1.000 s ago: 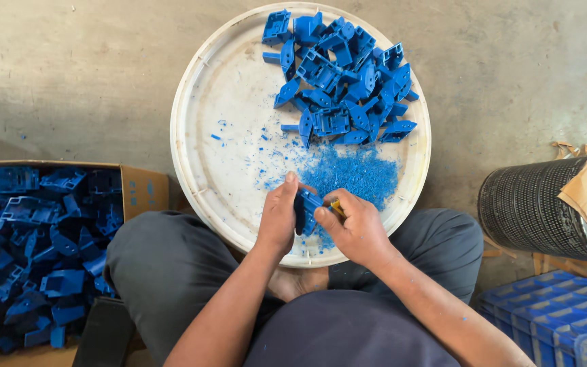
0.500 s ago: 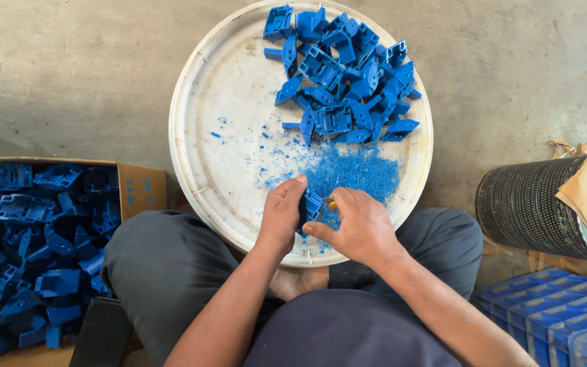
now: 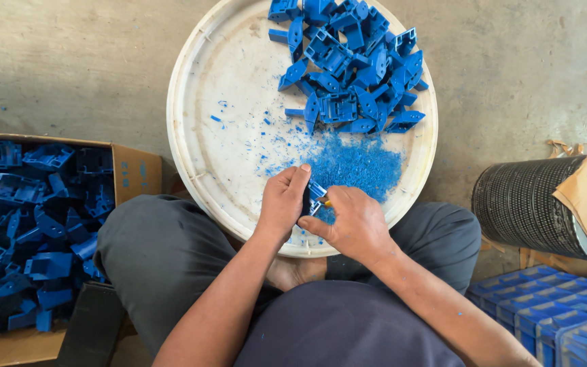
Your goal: The person trims excess plastic from blue components using a utility knife while working over a bucket lid.
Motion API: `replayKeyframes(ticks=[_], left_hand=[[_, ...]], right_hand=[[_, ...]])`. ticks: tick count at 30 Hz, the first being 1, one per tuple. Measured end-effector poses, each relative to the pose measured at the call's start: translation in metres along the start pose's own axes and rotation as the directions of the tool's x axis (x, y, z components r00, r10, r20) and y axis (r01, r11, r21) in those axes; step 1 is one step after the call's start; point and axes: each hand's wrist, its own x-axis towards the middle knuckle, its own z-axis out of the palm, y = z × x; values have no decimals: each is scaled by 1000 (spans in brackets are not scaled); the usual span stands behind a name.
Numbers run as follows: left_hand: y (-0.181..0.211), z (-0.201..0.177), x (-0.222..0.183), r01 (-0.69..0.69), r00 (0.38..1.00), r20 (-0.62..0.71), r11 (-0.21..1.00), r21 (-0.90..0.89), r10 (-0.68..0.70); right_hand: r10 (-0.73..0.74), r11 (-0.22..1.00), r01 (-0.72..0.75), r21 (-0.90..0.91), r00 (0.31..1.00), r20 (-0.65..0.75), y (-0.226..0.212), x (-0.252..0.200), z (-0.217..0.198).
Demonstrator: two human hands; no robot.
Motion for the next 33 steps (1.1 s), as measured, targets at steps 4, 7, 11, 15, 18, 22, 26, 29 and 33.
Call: replayKeyframes(ticks=[4,7,11,15,18,22,26,29,33], left_hand=[[2,0,0,-15,1000,-11,1000,-5,14],[1,0,0,12,1000,4,999,-30,-12],[0,0,-1,-15,1000,2,1000,4,15],[2,-1,-2,-9,1000,20,1000,17,9],[4,-1,-2,-40,999,23,997,63,39],[8,-2,-3,-162,984,-22,936,312,178],[5,-1,-2,-227,962,-73,920,319,263],[3,-1,2,-282,957,-35,951,126,288],[6,-4,-4,-233,971,50,972,26,232]], right_hand=[[101,992,-103,72,994,28,-3,5,-5],[73,996,-74,46,997,27,-2,4,-5],[46,998,-48,35,998,42,0,2,-1],[17,998,-21,67,998,68,1,0,6],[-7,997,3,80,999,45,3,-1,6],[120,982,-148,116,968,222,9,4,3],[202,951,-268,154,915,349,10,7,-1],[177,931,-249,267,947,266,4,4,-7],[273,896,-316,313,946,172,0,8,-16]])
